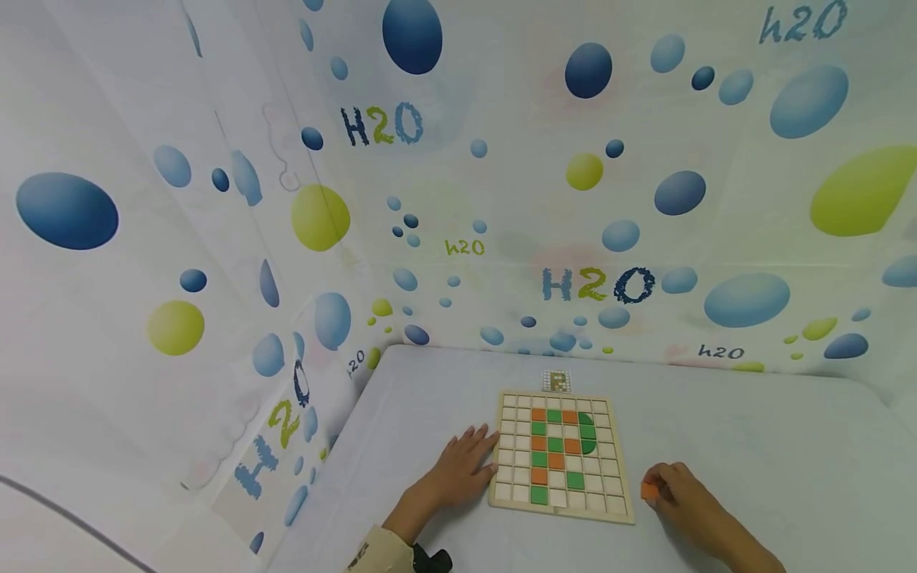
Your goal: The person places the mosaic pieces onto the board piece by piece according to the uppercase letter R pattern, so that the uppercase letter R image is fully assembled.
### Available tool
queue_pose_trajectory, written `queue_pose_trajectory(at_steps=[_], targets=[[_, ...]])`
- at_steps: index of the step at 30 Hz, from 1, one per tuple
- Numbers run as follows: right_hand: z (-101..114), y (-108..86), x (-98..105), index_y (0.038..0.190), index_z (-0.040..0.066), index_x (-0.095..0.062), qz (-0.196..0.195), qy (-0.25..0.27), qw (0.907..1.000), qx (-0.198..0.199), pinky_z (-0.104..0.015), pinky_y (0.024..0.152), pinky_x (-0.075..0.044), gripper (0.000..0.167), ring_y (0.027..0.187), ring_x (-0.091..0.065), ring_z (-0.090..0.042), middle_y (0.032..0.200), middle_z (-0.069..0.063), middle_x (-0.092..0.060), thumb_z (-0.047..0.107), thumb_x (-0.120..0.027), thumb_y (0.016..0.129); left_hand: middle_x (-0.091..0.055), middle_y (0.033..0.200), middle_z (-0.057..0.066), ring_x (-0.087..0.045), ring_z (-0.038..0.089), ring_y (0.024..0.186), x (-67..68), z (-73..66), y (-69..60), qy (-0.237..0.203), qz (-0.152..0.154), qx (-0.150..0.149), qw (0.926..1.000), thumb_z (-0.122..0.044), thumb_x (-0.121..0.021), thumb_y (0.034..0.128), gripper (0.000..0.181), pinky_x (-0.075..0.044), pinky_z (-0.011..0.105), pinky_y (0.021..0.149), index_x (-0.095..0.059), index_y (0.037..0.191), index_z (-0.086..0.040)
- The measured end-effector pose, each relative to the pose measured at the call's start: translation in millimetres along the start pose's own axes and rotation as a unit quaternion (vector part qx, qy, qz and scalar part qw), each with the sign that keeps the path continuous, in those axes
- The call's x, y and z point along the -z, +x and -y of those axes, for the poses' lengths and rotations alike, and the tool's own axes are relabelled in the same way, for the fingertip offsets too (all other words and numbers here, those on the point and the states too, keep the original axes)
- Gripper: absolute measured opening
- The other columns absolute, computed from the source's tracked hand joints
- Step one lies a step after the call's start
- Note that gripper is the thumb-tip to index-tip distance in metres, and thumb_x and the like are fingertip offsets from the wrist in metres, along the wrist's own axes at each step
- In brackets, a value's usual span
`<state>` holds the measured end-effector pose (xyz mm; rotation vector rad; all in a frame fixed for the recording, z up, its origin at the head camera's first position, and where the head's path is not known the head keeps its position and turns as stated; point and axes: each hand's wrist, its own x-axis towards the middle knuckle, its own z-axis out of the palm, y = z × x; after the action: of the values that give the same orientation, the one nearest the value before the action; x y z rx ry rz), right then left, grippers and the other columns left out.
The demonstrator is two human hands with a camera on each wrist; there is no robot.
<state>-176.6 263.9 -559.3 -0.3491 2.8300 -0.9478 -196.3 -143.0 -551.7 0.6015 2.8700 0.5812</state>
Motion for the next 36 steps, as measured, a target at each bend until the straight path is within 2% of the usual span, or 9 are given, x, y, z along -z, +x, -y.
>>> queue_pose_trajectory(at_steps=[6,11,14,18,21,24,33,36], targets=[[7.9,-1.6,-2.2,0.109,0.010,-0.067,-0.002,0.002,0.9999,0.012,-0.028,0.080,-0.055,0.020,0.092,-0.057,-0.009,0.105,-0.003,-0.059,0.007,-0.078,0.093,-0.033,0.171,0.016,-0.029,0.040,0.159,-0.1,0.7,0.9,-0.011,0.000,-0.009,0.9999,-0.037,-0.048,0.1112,0.059,-0.025,0.066,0.125,-0.039,0.164,-0.013],[26.7,2.5,-10.0,0.111,0.008,-0.070,-0.013,0.012,0.9998,0.005,-0.032,0.083,-0.056,0.018,0.096,-0.058,-0.013,0.107,-0.003,-0.060,0.008,-0.076,0.094,-0.034,0.170,0.017,-0.029,0.041,0.158,-0.6,1.4,1.4,-0.007,-0.002,-0.012,0.9999,-0.037,-0.048,0.1111,0.059,-0.026,0.067,0.124,-0.039,0.164,-0.012],[38.0,4.6,-17.7,0.110,0.009,-0.070,-0.018,0.019,0.9995,0.017,-0.033,0.084,-0.056,0.019,0.096,-0.059,-0.012,0.107,-0.002,-0.061,0.012,-0.079,0.094,-0.034,0.171,0.016,-0.029,0.040,0.158,-0.5,2.2,2.0,-0.006,-0.003,-0.012,0.9999,-0.037,-0.047,0.1112,0.059,-0.026,0.066,0.124,-0.039,0.164,-0.013],[47.6,6.6,-31.3,0.106,0.012,-0.068,-0.026,0.021,0.9959,0.084,-0.028,0.076,-0.054,0.021,0.088,-0.057,-0.005,0.101,0.002,-0.060,0.012,-0.082,0.091,-0.034,0.171,0.016,-0.029,0.040,0.158,-1.0,3.0,2.1,-0.007,-0.005,-0.012,0.9999,-0.038,-0.047,0.1112,0.059,-0.026,0.066,0.124,-0.039,0.164,-0.013],[50.7,5.5,-40.7,0.100,0.014,-0.066,-0.043,0.016,0.9860,0.160,-0.025,0.071,-0.053,0.017,0.084,-0.056,-0.004,0.096,0.005,-0.057,0.012,-0.081,0.093,-0.035,0.170,0.017,-0.030,0.041,0.158,-1.9,3.1,1.3,-0.007,-0.007,-0.013,0.9999,-0.037,-0.048,0.1109,0.059,-0.027,0.066,0.124,-0.040,0.164,-0.012],[52.0,2.2,-45.3,0.095,0.018,-0.066,-0.060,0.009,0.9774,0.202,-0.026,0.070,-0.053,0.015,0.084,-0.057,-0.005,0.095,0.008,-0.056,0.012,-0.081,0.093,-0.035,0.170,0.018,-0.031,0.042,0.158,-2.6,3.2,1.4,-0.011,-0.008,-0.016,0.9998,-0.036,-0.048,0.1107,0.059,-0.027,0.067,0.123,-0.040,0.163,-0.011],[54.8,-2.6,-41.2,0.093,0.022,-0.069,-0.029,0.010,0.9812,0.190,-0.026,0.073,-0.052,0.018,0.086,-0.052,-0.001,0.098,0.012,-0.059,0.008,-0.080,0.092,-0.034,0.171,0.016,-0.029,0.040,0.158,-3.8,4.6,3.6,-0.002,-0.004,-0.010,0.9999,-0.038,-0.047,0.1110,0.059,-0.027,0.066,0.124,-0.039,0.164,-0.013],[56.3,-2.5,-38.7,0.094,0.023,-0.071,-0.013,0.006,0.9857,0.168,-0.028,0.078,-0.054,0.015,0.089,-0.054,-0.001,0.099,0.012,-0.058,0.011,-0.081,0.092,-0.033,0.171,0.016,-0.029,0.040,0.159,-3.2,3.9,2.8,-0.005,-0.003,-0.010,0.9999,-0.037,-0.047,0.1109,0.059,-0.026,0.066,0.124,-0.039,0.164,-0.013]])
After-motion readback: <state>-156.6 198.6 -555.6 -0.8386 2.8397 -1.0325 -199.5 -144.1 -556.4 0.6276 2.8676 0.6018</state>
